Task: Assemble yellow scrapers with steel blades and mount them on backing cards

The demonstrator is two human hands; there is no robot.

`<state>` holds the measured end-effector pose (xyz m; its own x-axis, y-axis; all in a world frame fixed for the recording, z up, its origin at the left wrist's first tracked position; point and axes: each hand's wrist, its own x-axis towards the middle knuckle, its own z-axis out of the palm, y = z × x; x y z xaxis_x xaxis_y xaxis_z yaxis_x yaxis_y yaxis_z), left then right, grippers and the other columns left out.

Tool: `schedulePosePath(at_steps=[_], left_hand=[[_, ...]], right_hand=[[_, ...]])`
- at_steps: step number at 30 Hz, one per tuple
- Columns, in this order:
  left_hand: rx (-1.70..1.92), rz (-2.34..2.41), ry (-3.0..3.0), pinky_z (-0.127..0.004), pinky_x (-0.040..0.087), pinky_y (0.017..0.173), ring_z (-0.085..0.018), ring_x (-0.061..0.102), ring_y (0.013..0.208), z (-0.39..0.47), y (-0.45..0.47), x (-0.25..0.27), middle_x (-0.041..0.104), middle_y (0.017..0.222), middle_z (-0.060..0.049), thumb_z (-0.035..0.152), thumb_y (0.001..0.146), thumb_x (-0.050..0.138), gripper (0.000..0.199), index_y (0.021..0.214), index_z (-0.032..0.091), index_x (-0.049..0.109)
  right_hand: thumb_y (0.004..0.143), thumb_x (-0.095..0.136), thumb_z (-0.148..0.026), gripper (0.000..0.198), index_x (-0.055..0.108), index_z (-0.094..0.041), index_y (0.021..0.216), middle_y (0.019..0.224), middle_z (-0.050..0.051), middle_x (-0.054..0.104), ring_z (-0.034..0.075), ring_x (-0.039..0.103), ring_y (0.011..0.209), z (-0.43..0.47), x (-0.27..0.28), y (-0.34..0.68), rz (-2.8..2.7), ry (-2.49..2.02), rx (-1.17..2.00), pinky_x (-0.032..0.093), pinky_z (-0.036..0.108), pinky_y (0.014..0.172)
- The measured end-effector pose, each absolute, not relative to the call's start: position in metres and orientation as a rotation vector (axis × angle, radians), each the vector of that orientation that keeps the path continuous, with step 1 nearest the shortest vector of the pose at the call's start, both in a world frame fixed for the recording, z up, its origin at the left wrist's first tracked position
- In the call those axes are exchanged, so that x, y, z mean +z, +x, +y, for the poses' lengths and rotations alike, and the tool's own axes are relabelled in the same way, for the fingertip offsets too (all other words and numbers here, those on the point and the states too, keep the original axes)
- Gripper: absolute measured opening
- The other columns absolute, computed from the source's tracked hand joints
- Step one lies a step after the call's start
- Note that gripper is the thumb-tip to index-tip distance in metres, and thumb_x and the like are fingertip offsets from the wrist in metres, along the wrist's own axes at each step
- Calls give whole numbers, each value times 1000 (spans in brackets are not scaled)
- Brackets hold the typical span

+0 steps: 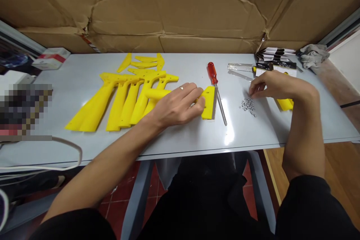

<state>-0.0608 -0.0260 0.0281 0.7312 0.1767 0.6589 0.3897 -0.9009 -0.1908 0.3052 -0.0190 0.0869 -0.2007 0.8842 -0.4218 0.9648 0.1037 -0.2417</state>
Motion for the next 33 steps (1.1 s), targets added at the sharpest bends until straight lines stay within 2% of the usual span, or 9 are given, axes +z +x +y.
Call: schedulePosePath(at_steps=[4, 10, 16, 21, 23, 25, 27, 30, 33], left_hand=[[-863, -336, -2415, -32, 54, 62, -18, 67, 82, -26, -58, 28, 76, 94, -5, 6, 97, 57, 21, 98, 27, 55], [-912, -237, -2365, -36, 60, 62, -22, 72, 84, -24, -60, 27, 81, 113, -14, 6, 97, 62, 21, 104, 25, 59], [-890, -228, -2393, -37, 62, 64, -22, 74, 86, -25, -63, 28, 82, 117, -15, 6, 97, 63, 22, 108, 25, 62], [-851, -223, -2435, -37, 62, 62, -22, 75, 84, -27, -61, 29, 82, 117, -14, 8, 98, 61, 20, 109, 26, 64], [-828, -206, -2403, -36, 61, 60, -21, 75, 83, -28, -60, 29, 82, 115, -13, 9, 99, 62, 19, 107, 25, 65], [-832, -152, -2330, -34, 61, 60, -21, 74, 81, -29, -58, 30, 83, 112, -14, 9, 98, 65, 15, 104, 23, 65], [-843, -147, -2362, -35, 61, 60, -21, 75, 81, -30, -58, 31, 83, 112, -15, 10, 98, 67, 14, 104, 23, 66], [-823, -287, -2629, -39, 63, 66, -24, 77, 86, -32, -57, 31, 82, 116, -14, 12, 99, 65, 15, 108, 25, 68], [-741, -337, -2726, -40, 62, 65, -24, 78, 86, -33, -57, 33, 83, 116, -14, 15, 102, 61, 14, 108, 25, 69]], right_hand=[[84, 74, -36, 21, 82, -25, 100, 105, 1, 76, 13, 68, 97, -18, 86, 308, 2200, 1791, -728, 50, 28, 86], [82, 72, -50, 37, 83, -21, 103, 106, 4, 76, 12, 69, 93, -20, 87, 311, 2296, 1762, -800, 51, 26, 82], [84, 70, -41, 25, 83, -23, 96, 98, 4, 75, 10, 66, 86, -23, 89, 293, 2166, 1772, -706, 45, 24, 74], [86, 71, -45, 31, 83, -17, 95, 95, 6, 74, 7, 62, 76, -26, 93, 296, 2357, 1853, -668, 44, 25, 71], [84, 76, -51, 40, 81, -14, 98, 93, 6, 74, 6, 62, 75, -30, 97, 292, 2556, 1920, -796, 45, 24, 69], [85, 79, -57, 49, 81, -14, 108, 96, 7, 74, 6, 65, 81, -37, 99, 279, 2788, 1934, -1036, 49, 22, 72], [90, 77, -57, 49, 81, -15, 114, 102, 6, 74, 6, 66, 87, -46, 99, 259, 3001, 1889, -1263, 51, 21, 74], [94, 74, -54, 41, 83, -17, 107, 105, 6, 75, 5, 64, 86, -55, 90, 227, 3145, 1837, -1406, 51, 20, 75], [93, 75, -57, 43, 83, -16, 104, 102, 5, 76, 5, 65, 86, -58, 77, 207, 3197, 1796, -1397, 51, 22, 79]])
